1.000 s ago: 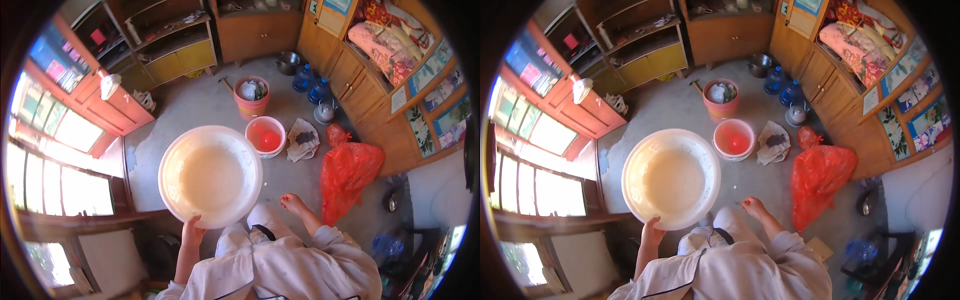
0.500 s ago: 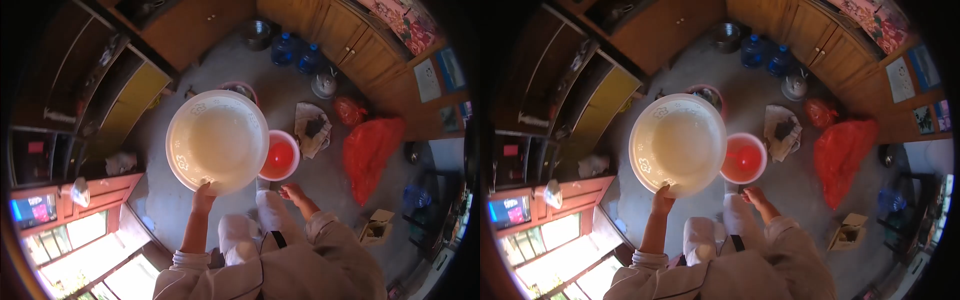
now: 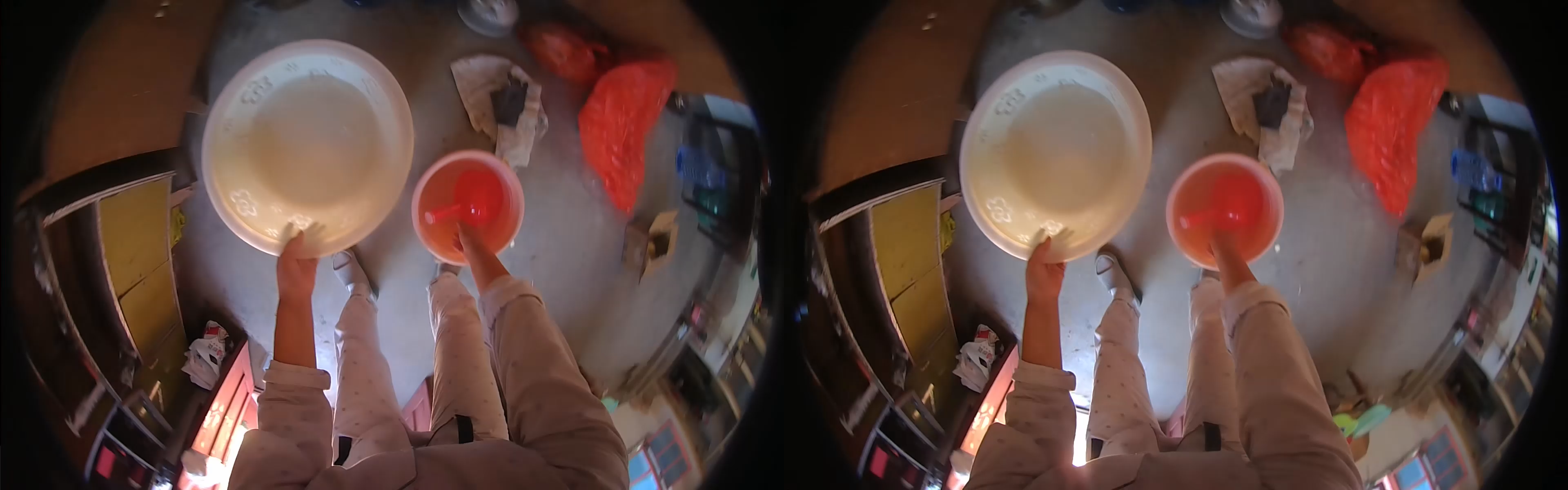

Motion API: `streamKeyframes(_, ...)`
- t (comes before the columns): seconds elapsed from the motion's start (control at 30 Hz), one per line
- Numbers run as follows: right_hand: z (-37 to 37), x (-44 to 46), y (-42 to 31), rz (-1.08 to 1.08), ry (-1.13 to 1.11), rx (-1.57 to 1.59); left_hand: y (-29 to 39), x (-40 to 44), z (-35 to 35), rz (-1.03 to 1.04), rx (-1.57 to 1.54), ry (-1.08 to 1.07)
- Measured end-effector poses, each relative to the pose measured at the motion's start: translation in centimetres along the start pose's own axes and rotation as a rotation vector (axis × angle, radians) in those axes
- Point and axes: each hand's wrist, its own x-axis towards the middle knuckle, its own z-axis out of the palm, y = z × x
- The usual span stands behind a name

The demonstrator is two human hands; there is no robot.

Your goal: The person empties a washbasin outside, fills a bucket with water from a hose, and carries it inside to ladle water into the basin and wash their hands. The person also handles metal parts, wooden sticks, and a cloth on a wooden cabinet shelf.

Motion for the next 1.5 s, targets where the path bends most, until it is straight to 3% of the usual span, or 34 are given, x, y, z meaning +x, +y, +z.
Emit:
streamKeyframes(0.1, 5.0, 1.3, 0.1, 0.002, 0.152, 0.099, 0.3, 3.4, -1.4, -0.023, 0.032, -0.032)
streamKeyframes(0.17, 7.3, 2.3, 0.8, -0.043, 0.076, 0.23, 0.3, 4.5, -2.0, -0.019, 0.065, -0.047)
streamKeyframes(0.4, 11.3, 5.7, 2.1, -0.068, 0.164, 0.339, 1.0, 6.2, -3.4, -0.093, 0.111, 0.075)
streamKeyframes(0.7, 4.3, 12.7, 6.2, 0.101, 0.11, 0.548, 0.6, 6.0, -5.3, -0.116, 0.157, 0.084)
streamKeyframes(0.8, 5.2, 2.4, 0.6, 0.057, 0.07, 0.56, 1.0, 6.4, -5.6, -0.113, 0.172, 0.049)
streamKeyframes(0.9, 3.9, 1.3, 1.2, 0.048, -0.062, 0.78, 1.2, 6.8, -6.1, -0.138, 0.184, 0.024)
streamKeyframes(1.0, 3.8, -1.1, 1.1, 0.068, 0.032, 0.793, 1.1, 7.3, -6.4, -0.156, 0.21, 0.056)
streamKeyframes(1.1, 2.4, 0.4, 3.8, 0.156, -0.083, 0.7, 1.0, 7.4, -6.9, -0.154, 0.232, 0.033)
streamKeyframes(1.23, 1.8, 0.4, 5.4, 0.03, -0.072, 0.451, 0.1, 5.6, -5.4, -0.216, 0.115, -0.022)
streamKeyframes(1.33, 1.5, -1.3, 6.1, 0.035, -0.154, 0.446, -1.2, 3.5, -6.4, -0.367, 0.256, 0.155)
streamKeyframes(1.43, 1.0, -2.5, 8.1, 0.047, -0.196, 0.541, -2.1, 1.0, -7.3, -0.428, 0.415, -0.074)
streamKeyframes(1.5, 0.8, -4.1, 8.7, 0.039, -0.193, 0.609, -2.5, -0.2, -6.8, -0.412, 0.482, -0.099)
